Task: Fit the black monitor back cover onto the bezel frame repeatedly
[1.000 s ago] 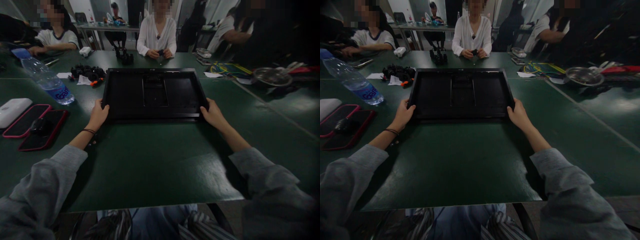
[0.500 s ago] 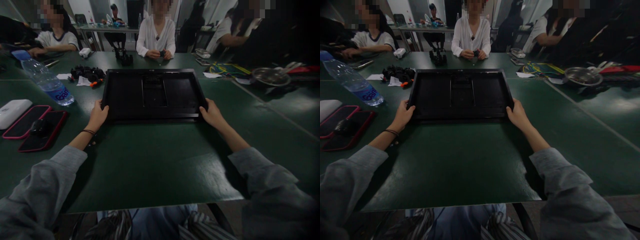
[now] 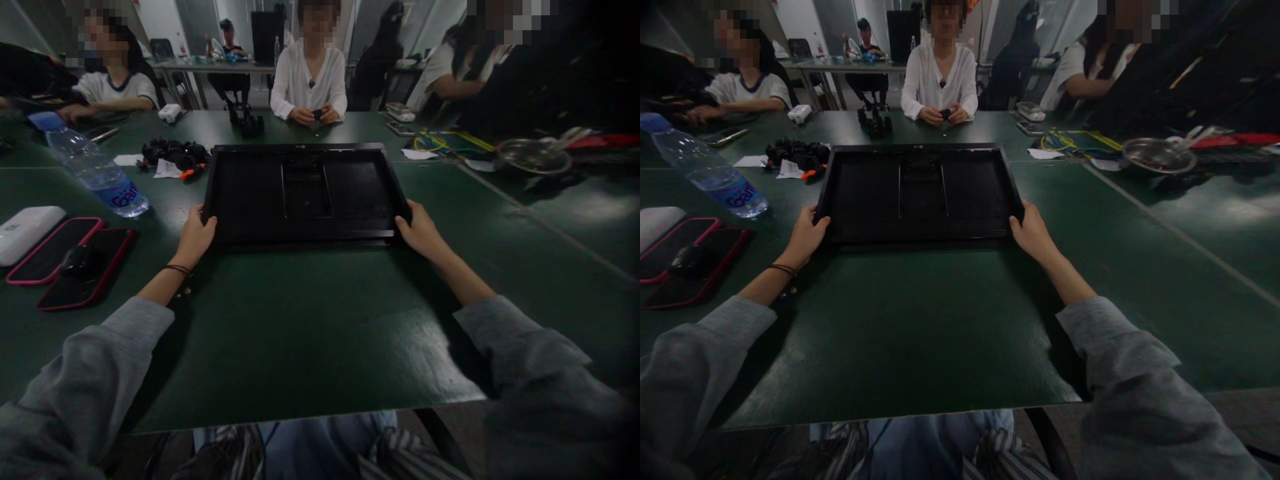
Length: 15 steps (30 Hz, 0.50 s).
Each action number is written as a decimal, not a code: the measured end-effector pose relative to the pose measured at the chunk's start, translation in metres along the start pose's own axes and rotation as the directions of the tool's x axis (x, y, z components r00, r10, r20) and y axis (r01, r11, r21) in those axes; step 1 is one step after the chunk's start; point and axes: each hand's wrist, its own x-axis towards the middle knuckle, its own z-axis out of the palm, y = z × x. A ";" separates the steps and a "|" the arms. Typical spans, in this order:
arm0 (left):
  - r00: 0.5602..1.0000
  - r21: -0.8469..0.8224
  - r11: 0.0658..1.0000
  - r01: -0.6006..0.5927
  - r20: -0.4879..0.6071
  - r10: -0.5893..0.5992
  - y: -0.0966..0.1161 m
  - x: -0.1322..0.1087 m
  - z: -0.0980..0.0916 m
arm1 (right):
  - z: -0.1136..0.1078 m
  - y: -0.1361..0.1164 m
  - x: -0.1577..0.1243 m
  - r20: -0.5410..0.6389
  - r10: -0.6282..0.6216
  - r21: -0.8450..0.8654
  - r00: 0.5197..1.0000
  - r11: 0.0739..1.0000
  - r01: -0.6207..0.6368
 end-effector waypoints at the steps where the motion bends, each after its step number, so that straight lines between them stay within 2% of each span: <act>1: 1.000 -0.002 1.000 -0.005 0.000 0.005 0.002 -0.001 0.000 | 0.000 0.000 0.000 0.000 -0.001 0.000 1.000 1.000 0.001; 6: 1.000 -0.022 1.000 -0.006 0.008 0.006 0.007 -0.003 -0.001 | 0.001 0.001 0.000 -0.002 0.012 -0.001 1.000 1.000 -0.012; 15: 1.000 -0.022 1.000 0.013 0.020 -0.013 -0.001 0.001 -0.001 | -0.002 -0.003 0.000 0.018 0.025 -0.002 1.000 1.000 -0.025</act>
